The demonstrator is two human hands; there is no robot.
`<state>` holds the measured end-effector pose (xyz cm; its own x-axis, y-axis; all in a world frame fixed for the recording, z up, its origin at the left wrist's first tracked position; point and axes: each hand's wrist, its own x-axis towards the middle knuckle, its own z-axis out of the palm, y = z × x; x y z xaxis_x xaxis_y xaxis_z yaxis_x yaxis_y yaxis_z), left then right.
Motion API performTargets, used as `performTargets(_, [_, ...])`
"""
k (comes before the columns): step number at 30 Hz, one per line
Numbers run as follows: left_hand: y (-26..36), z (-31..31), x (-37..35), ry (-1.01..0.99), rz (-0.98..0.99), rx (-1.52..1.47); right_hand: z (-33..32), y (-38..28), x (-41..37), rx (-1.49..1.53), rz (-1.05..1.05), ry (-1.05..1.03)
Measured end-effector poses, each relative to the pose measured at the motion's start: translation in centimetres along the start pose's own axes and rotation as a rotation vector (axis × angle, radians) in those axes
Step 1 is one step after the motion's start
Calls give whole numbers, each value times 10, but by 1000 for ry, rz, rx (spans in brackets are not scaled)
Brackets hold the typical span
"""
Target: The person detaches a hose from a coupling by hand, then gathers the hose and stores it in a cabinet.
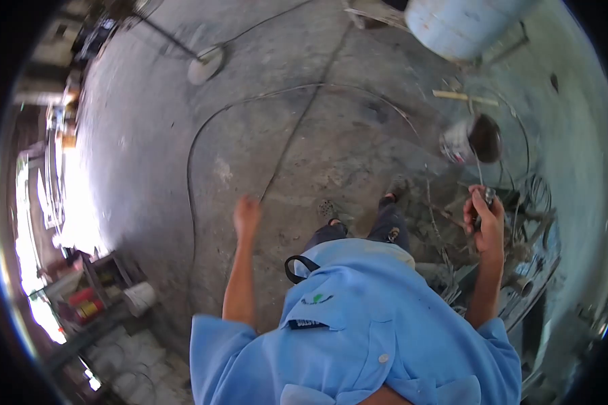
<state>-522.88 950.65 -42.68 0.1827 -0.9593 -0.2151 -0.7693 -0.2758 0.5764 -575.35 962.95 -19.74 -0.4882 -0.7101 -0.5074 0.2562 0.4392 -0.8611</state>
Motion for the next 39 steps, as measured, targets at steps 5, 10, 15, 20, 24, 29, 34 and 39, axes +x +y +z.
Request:
performTargets(5, [-196, -137, -116, 555, -658, -135, 179, -35, 0, 257, -11, -465])
performTargets(10, [-267, -118, -215, 802, -1039, -573, 334, -62, 11, 360, -42, -734])
performTargets(15, [-259, -44, -251, 508, -1312, -826, 495, -71, 29, 221, -541, -938])
performTargets(20, [-192, -44, -249, 625, -1529, -1147, 695, -73, 13, -9, -1131, -972])
performTargets(24, [-194, -32, -242, 740, -1725, -1348, 890, -60, -45, 15, -1051, -1105])
performTargets(29, [-269, -96, -221, 549, -1776, -1298, 1027, -25, -118, -22, -996, -1278])
performTargets(34, [-428, -143, -224, 783, -1754, -1336, 1114, 12, -162, 40, -592, -1231])
performTargets(39, [-593, -332, -189, 1035, -1617, -1093, 1215, 41, -169, -31, -216, -1035])
